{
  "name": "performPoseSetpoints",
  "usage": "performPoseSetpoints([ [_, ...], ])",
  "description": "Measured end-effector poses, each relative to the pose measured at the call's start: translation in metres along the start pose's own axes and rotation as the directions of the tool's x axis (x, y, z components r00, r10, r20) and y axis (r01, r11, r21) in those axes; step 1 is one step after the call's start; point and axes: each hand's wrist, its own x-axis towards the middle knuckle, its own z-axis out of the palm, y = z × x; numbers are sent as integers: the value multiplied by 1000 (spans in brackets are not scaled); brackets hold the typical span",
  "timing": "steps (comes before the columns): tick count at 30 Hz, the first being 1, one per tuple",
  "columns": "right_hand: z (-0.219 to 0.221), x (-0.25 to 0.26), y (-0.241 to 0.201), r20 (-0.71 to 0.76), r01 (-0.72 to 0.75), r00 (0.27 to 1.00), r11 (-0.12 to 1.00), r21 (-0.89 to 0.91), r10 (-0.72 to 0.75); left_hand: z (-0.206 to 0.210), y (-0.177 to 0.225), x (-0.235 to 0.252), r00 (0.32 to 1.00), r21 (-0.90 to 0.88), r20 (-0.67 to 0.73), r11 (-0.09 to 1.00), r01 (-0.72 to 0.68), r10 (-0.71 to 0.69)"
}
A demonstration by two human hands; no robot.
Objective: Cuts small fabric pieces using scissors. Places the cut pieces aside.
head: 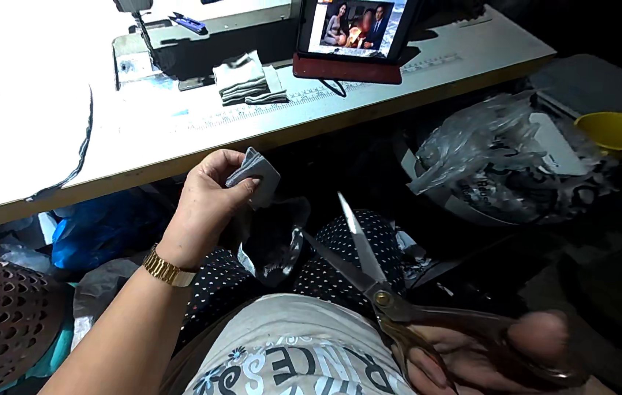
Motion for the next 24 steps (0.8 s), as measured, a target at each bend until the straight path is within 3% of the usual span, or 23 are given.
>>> performPoseSetpoints([
  [4, -5, 20, 1, 77, -9, 997, 983, 183, -5, 9, 5, -5, 935, 201, 118, 914, -353, 335],
  [8, -2, 41, 0, 64, 86, 992, 953, 290, -109, 16, 10, -22, 804, 310, 282, 744, -592, 523],
  [10, -2, 45, -1, 69, 115, 988, 948, 296, -141, 17, 4, -28, 775, 344, 291, 695, -632, 561],
  [13, -5, 45, -1, 92, 111, 987, 970, 217, -133, 16, -10, -39, 850, 282, 216, 803, -526, 481],
  [17, -3, 41, -4, 47, 105, 993, 993, 54, -107, 12, -16, -48, 947, 55, 186, 960, -275, 260],
  [20, 3, 36, -10, -25, 88, 995, 989, -122, -92, 7, -15, -49, 961, -75, 242, 990, -121, 136],
  [24, 1, 30, -13, -44, 70, 996, 979, -192, -80, -1, -7, -46, 945, -177, 322, 984, -9, 66],
])
